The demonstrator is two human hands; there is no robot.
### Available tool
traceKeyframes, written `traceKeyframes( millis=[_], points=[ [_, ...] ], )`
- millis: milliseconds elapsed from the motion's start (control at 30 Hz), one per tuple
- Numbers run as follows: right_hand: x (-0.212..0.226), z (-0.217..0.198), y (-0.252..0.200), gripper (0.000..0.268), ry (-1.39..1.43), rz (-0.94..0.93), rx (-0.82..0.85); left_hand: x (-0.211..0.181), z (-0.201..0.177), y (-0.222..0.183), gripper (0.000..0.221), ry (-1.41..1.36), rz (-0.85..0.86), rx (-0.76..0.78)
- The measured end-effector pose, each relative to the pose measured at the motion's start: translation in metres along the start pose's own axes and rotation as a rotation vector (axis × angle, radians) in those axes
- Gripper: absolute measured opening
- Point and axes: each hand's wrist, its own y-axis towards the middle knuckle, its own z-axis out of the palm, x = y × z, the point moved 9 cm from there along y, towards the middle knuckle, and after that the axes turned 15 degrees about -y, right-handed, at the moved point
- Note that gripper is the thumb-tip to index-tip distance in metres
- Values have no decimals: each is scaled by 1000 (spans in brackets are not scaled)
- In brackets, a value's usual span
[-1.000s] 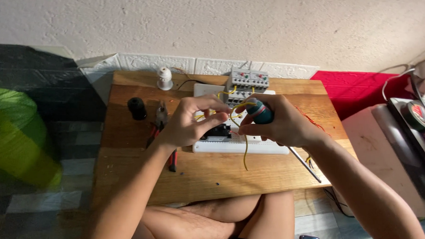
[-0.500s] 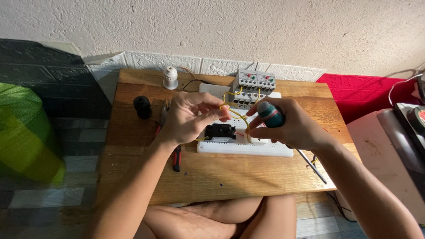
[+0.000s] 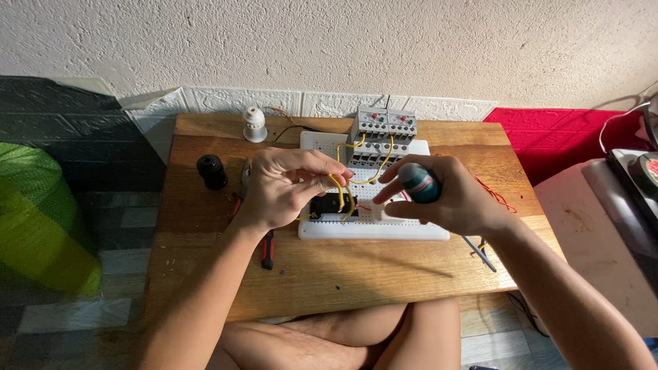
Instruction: Connecting and securing electrical wires to terminal blocks on a mounting board using a screwdriver.
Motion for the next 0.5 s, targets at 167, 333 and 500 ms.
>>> traceKeyframes(
  millis=[167, 333, 500],
  points=[
    [7, 16, 2, 42, -47, -3, 3, -6, 7, 1, 10, 30, 7, -6],
    [26, 15, -2, 33, -141, -108, -129, -4, 7, 0, 12, -18, 16, 22],
    [25, 2, -14, 30, -321, -208, -334, -4, 15, -3, 19, -144, -133, 197]
  ],
)
